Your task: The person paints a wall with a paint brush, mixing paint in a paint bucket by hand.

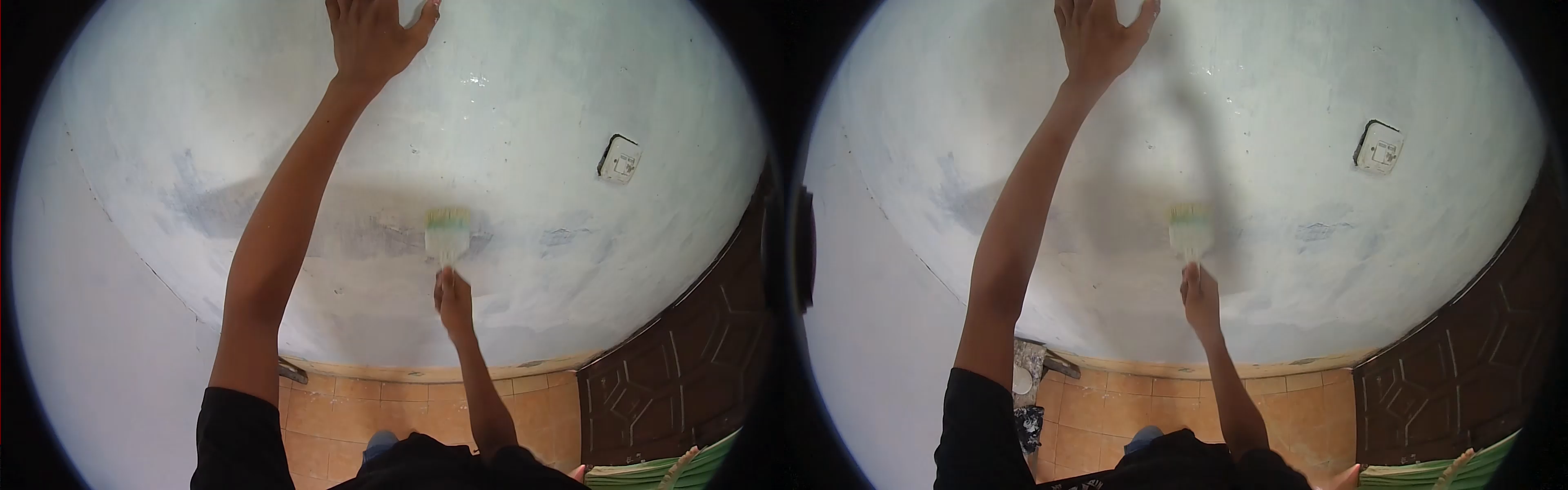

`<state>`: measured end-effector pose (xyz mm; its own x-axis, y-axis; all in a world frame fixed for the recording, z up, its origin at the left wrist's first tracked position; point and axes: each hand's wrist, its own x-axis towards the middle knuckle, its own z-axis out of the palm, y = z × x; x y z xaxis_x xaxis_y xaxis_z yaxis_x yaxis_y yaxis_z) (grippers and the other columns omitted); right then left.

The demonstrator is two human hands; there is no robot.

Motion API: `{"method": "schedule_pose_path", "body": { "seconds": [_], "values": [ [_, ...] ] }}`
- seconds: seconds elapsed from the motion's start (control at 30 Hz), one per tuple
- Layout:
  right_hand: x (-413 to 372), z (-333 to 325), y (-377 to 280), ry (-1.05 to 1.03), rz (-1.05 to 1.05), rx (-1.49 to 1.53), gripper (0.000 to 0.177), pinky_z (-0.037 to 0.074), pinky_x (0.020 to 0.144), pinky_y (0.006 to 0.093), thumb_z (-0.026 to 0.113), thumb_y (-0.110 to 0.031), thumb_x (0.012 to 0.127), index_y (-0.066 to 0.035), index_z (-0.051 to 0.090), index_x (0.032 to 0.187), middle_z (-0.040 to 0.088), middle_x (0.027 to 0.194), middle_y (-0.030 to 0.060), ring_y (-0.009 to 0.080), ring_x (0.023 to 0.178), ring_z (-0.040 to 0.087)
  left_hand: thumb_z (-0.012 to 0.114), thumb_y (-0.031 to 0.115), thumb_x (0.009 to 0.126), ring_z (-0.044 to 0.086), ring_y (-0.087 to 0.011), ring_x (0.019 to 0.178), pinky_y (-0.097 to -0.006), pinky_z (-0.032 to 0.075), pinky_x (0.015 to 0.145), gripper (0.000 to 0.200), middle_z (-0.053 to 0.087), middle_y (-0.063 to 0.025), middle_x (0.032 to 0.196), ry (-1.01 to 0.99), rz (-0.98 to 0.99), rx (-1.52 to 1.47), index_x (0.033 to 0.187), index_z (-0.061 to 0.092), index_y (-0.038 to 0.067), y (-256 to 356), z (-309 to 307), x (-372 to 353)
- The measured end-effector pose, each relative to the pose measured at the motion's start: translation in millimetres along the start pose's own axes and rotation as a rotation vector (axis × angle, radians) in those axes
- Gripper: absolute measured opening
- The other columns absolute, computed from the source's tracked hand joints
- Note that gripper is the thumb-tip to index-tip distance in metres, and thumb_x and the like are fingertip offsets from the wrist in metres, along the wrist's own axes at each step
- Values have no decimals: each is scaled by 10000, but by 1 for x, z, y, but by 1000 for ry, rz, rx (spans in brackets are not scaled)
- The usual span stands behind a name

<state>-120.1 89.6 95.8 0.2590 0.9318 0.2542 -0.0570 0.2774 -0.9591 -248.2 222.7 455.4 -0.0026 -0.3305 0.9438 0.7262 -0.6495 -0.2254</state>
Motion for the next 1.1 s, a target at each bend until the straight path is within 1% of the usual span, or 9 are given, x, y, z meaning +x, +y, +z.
{"method": "schedule_pose_path", "body": {
  "seconds": [0.23, 0.3, 0.4, 0.53, 0.63, 0.73, 0.83, 0.93, 1.1],
  "values": [
    [40, 15, -119, 15, -300, -135, 479, 275, 489, 283, 390, -377, 1054, -95, 450, 670, 339, 548, -46, 75, 515, 307, 727, 234, 803, 416, -377, 1263, -531, 319, 1063, 484, 489, -182, 1288, 56, 25, 2, 1215, 539, 64, -6, 1, 1],
    [49, 22, -150, 43, -176, -94, 465, 264, 468, 277, 399, -397, 1050, -91, 473, 706, 333, 561, -49, 71, 500, 296, 723, 242, 804, 414, -376, 1269, -539, 312, 1069, 487, 487, -179, 1295, 32, -3, 2, 1219, 539, 67, -4, -2, 0],
    [64, 10, -99, 74, -243, -139, 475, 252, 438, 265, 420, -433, 1038, -95, 481, 709, 336, 558, -61, 59, 480, 301, 718, 254, 809, 406, -371, 1283, -555, 295, 1086, 496, 481, -169, 1309, -22, -35, 0, 1234, 538, 75, -2, -3, 2],
    [8, 1, -7, 85, -2, -61, 491, 224, 377, 216, 437, -546, 999, -154, 435, 703, 325, 519, -80, 20, 406, 292, 705, 274, 826, 386, -355, 1309, -568, 271, 1112, 518, 467, -155, 1332, -88, -57, -5, 1277, 527, 93, 1, -6, 3],
    [-15, 7, -30, 106, 78, -48, 482, 282, 436, 248, 427, -427, 1035, -117, 469, 668, 361, 512, -63, 50, 452, 335, 679, 303, 850, 364, -340, 1335, -566, 255, 1126, 542, 447, -151, 1367, -88, -20, 6, 1322, 510, 96, -1, -5, 2],
    [22, 18, -99, 123, -280, -122, 539, 219, 389, 223, 403, -538, 1016, -135, 386, 657, 317, 528, -66, 40, 428, 281, 656, 309, 868, 358, -340, 1343, -565, 251, 1128, 541, 436, -156, 1392, -101, 4, 18, 1337, 499, 88, 0, -5, 2],
    [53, 27, -160, 134, -260, -120, 527, 209, 403, 224, 396, -555, 1012, -132, 434, 699, 306, 540, -64, 34, 446, 265, 623, 311, 892, 352, -343, 1350, -564, 247, 1131, 532, 426, -158, 1411, -98, 18, 35, 1352, 488, 83, -1, -4, 1],
    [72, 17, -130, 88, -312, -82, 522, 215, 401, 223, 413, -573, 999, -140, 453, 712, 315, 544, -72, 31, 444, 274, 594, 323, 910, 345, -348, 1356, -560, 240, 1136, 525, 420, -159, 1420, -149, -7, 56, 1362, 481, 80, -1, -4, 1],
    [13, 6, -37, 149, 10, -32, 492, 190, 381, 221, 437, -559, 995, -165, 419, 701, 300, 541, -82, 27, 416, 259, 568, 355, 923, 317, -342, 1379, -556, 199, 1159, 541, 404, -157, 1438, -206, -53, 51, 1378, 463, 82, 2, -3, 3]
  ]
}}
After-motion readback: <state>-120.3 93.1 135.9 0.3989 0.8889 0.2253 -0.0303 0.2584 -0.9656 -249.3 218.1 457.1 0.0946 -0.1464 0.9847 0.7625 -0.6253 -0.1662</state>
